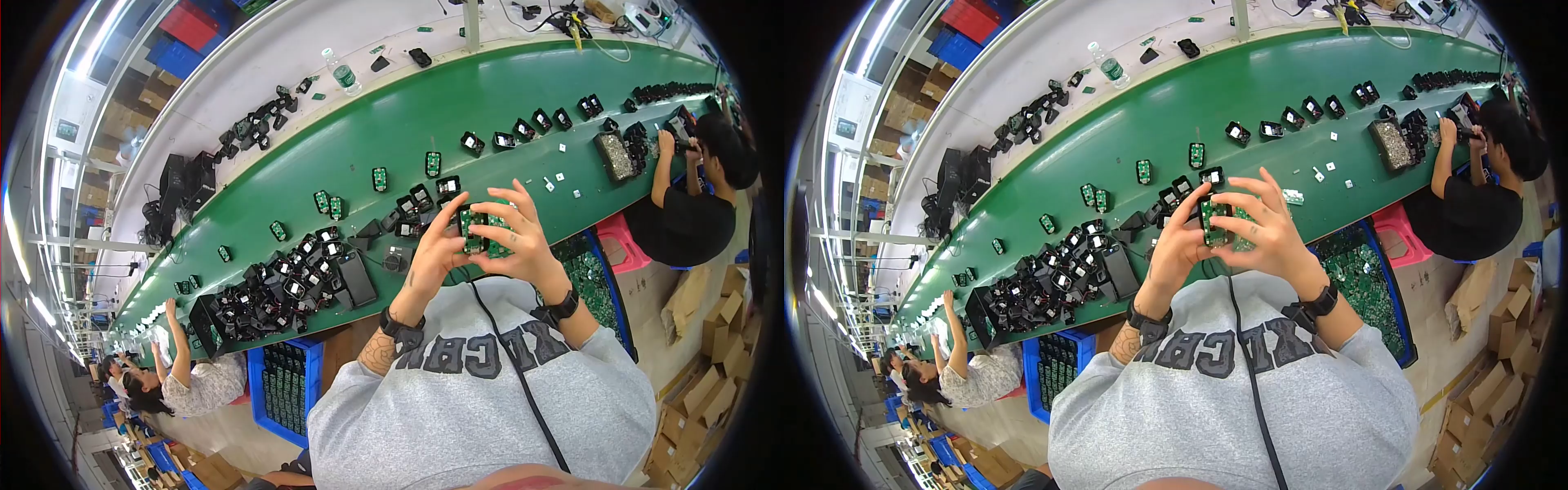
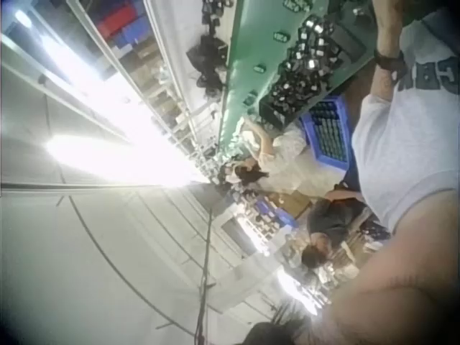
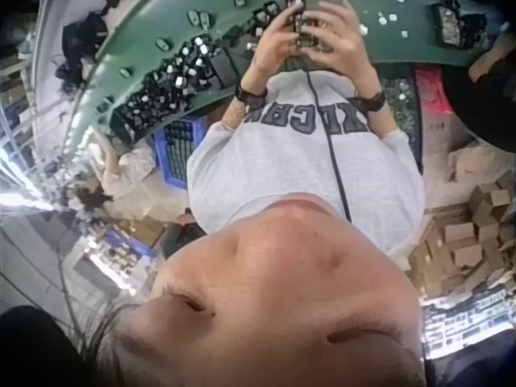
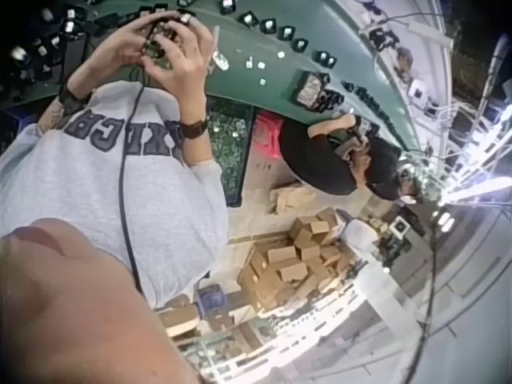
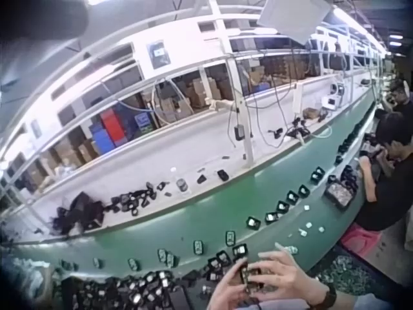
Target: The person picks up a green circuit board and a black plastic housing, fits the board into the housing, and places the assembled unit onto the green conveyor belt before repeating the process.
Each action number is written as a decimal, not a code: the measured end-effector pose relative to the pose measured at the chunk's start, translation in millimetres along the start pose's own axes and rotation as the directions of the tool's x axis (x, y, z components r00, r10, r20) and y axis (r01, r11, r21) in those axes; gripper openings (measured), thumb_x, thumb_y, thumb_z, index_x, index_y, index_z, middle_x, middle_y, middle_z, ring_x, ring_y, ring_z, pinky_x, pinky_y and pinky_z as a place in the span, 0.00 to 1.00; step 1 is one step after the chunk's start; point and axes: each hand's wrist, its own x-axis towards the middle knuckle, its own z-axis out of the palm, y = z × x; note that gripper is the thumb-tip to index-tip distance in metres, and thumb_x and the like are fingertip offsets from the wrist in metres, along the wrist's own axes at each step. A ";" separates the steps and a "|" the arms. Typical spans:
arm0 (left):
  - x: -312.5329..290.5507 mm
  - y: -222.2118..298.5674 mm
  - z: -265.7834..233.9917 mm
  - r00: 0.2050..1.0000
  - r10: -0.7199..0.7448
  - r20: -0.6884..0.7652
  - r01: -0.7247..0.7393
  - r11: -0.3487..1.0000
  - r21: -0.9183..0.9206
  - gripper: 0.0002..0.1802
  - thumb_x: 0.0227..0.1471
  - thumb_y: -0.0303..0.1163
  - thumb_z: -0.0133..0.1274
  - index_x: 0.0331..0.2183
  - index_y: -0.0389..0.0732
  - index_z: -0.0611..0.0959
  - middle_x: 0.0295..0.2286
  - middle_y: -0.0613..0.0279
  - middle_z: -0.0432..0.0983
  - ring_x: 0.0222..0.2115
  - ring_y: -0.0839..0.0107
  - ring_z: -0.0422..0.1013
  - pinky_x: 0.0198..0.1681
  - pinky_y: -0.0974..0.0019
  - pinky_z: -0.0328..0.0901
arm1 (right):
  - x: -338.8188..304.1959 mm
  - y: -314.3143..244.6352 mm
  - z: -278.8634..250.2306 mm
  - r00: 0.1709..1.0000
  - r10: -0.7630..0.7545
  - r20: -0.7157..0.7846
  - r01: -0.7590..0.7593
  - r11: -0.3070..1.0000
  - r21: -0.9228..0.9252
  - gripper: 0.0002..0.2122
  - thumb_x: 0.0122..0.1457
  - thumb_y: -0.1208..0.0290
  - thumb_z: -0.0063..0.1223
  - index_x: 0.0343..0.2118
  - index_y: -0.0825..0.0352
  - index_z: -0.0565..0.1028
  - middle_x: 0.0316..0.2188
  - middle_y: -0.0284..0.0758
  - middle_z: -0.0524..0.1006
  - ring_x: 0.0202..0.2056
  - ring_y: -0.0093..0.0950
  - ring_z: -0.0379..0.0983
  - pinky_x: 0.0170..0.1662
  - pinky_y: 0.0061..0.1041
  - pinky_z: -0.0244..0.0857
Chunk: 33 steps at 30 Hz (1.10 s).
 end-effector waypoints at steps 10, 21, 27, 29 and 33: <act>-5.5 5.7 10.0 1.000 0.021 0.018 -0.025 0.967 0.254 0.35 0.57 0.20 0.43 0.62 0.49 0.54 0.47 0.52 0.66 0.45 0.67 0.71 0.47 0.65 0.70 | 8.2 -1.6 -6.9 0.996 -0.007 0.084 0.007 1.000 0.000 0.19 0.34 0.72 0.68 0.35 0.57 0.78 0.48 0.30 0.73 0.58 0.41 0.60 0.61 0.56 0.47; 3.8 -15.4 2.6 0.996 0.080 0.030 -0.086 0.949 0.303 0.27 0.58 0.18 0.40 0.58 0.46 0.60 0.47 0.60 0.65 0.47 0.70 0.67 0.49 0.63 0.70 | -7.9 5.5 21.6 0.678 0.653 0.338 -0.601 0.228 0.766 0.21 0.52 0.81 0.56 0.51 0.71 0.70 0.43 0.33 0.75 0.39 0.20 0.73 0.40 0.18 0.67; 7.4 -27.3 -8.0 0.996 0.094 -0.011 -0.086 0.954 0.288 0.25 0.58 0.20 0.42 0.56 0.45 0.62 0.45 0.61 0.67 0.45 0.71 0.69 0.48 0.62 0.70 | -10.5 7.8 30.5 0.636 0.616 0.464 -0.649 0.102 0.754 0.19 0.54 0.81 0.55 0.50 0.73 0.70 0.43 0.36 0.76 0.43 0.23 0.73 0.48 0.24 0.68; 12.4 -36.5 -15.3 0.985 0.169 -0.022 -0.149 0.918 0.367 0.24 0.57 0.17 0.43 0.54 0.44 0.63 0.43 0.62 0.68 0.43 0.73 0.69 0.47 0.63 0.72 | -15.2 12.8 39.9 0.672 0.612 0.416 -0.612 0.144 0.777 0.18 0.54 0.81 0.54 0.49 0.73 0.70 0.43 0.36 0.75 0.43 0.23 0.73 0.46 0.24 0.69; 24.6 -48.4 -35.2 0.976 0.212 -0.042 -0.170 0.871 0.460 0.21 0.57 0.16 0.42 0.51 0.42 0.66 0.40 0.64 0.69 0.40 0.75 0.70 0.44 0.65 0.73 | -23.7 26.8 62.4 0.675 0.617 0.404 -0.579 0.105 0.809 0.19 0.55 0.81 0.53 0.51 0.73 0.69 0.43 0.35 0.75 0.43 0.24 0.73 0.43 0.24 0.72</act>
